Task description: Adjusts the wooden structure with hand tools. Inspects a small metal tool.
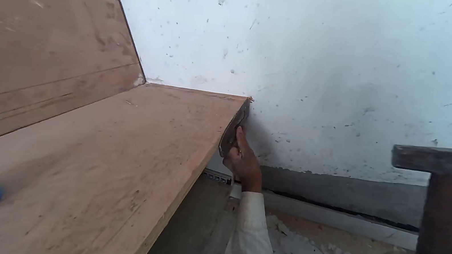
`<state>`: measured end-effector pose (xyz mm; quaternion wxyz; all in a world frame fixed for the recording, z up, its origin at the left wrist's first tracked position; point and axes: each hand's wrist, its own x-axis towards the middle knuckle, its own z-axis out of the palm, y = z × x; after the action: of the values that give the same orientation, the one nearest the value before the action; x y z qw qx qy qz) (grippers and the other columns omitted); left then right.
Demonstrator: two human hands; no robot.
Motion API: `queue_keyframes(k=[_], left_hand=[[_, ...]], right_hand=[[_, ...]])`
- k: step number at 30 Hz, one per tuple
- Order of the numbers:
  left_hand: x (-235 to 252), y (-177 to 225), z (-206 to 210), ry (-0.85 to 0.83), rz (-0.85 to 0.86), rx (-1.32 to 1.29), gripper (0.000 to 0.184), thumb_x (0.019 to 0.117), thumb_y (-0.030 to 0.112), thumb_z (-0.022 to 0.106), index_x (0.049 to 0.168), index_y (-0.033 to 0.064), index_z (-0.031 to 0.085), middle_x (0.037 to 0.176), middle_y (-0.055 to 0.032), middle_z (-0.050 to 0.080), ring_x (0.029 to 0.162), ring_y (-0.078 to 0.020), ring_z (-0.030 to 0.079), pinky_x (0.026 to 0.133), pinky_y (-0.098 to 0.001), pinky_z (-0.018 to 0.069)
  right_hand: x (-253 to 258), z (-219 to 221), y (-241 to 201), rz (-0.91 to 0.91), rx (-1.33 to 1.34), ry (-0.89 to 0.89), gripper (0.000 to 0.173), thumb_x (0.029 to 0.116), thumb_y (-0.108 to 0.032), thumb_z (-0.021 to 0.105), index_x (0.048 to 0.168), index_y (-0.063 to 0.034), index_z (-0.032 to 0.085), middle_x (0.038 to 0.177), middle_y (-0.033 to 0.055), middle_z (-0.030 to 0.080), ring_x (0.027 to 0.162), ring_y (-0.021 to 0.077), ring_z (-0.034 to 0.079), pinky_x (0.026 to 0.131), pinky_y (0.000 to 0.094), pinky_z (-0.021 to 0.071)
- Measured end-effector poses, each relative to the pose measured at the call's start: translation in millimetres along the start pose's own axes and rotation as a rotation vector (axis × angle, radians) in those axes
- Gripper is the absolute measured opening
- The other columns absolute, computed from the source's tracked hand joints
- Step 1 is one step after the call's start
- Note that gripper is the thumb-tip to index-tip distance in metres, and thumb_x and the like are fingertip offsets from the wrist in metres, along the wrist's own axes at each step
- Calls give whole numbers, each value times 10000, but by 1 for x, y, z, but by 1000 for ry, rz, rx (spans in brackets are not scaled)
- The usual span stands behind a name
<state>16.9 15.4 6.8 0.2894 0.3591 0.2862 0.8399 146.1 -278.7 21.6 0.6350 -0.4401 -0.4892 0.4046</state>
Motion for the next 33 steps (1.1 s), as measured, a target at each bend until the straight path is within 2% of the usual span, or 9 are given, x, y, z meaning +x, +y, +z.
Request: queue_keyframes(k=[4,8,13,16,18,22,25,28,33], left_hand=[[-10,24,1,37,-49,143,294,1043,185,567,1078,-84,681,1033,-102,742,1010,-72,704,955,-271,548],[-10,26,-1,65,-87,237,301,1039,252,585,997,-23,700,911,-30,733,803,3,661,767,-216,540],[-11,12,-10,-75,-32,395,368,1071,274,499,1132,-29,698,1046,-100,735,965,-115,681,893,-323,543],[-8,32,-2,2,-17,354,322,1059,221,550,1092,-58,709,1022,-100,763,955,-43,707,898,-226,535],[-7,7,-3,32,89,349,280,1032,208,597,1063,-32,738,969,-96,757,890,-39,707,854,-209,557],[-9,8,-7,19,113,457,273,1026,195,599,1103,-33,728,997,-154,753,882,-154,694,835,-338,531],[-7,34,4,101,166,439,263,1002,135,625,1027,-118,692,899,-171,738,809,-106,716,813,-247,565],[-9,39,3,57,223,519,271,1001,128,635,1035,-131,705,926,-221,742,830,-184,738,800,-283,574],[-7,21,3,103,381,494,238,975,101,654,1025,-126,703,861,-192,746,766,-147,741,737,-249,583]], right_hand=[[20,8,-13,-85,-277,-99,497,1074,-556,371,1257,-166,619,736,-108,604,575,-7,576,499,203,512],[38,22,-23,-213,-659,-153,474,1086,-447,465,1262,-30,608,664,40,576,516,100,562,456,310,501],[78,45,-30,-761,-1264,-120,408,1082,-467,408,1115,-112,607,668,-2,553,479,91,510,385,254,393],[99,59,-39,-992,-1452,-160,401,1059,-425,419,1046,-86,633,667,9,545,462,139,521,368,272,387],[108,66,-44,-1082,-1538,-203,389,1039,-413,444,1025,-87,655,656,14,513,456,157,506,364,277,382],[119,73,-59,-1122,-1636,-295,335,1010,-338,491,1057,-50,656,630,40,465,421,201,466,344,309,340],[120,70,-71,-1086,-1675,-323,354,1023,-331,444,1030,-36,639,615,52,464,411,229,479,336,333,331],[115,54,-65,-1084,-1706,-318,393,1032,-371,406,1025,-38,615,634,69,476,424,251,490,342,356,352],[111,43,-58,-1098,-1759,-336,419,1041,-379,394,1046,-32,629,636,81,490,425,267,504,343,363,368]])
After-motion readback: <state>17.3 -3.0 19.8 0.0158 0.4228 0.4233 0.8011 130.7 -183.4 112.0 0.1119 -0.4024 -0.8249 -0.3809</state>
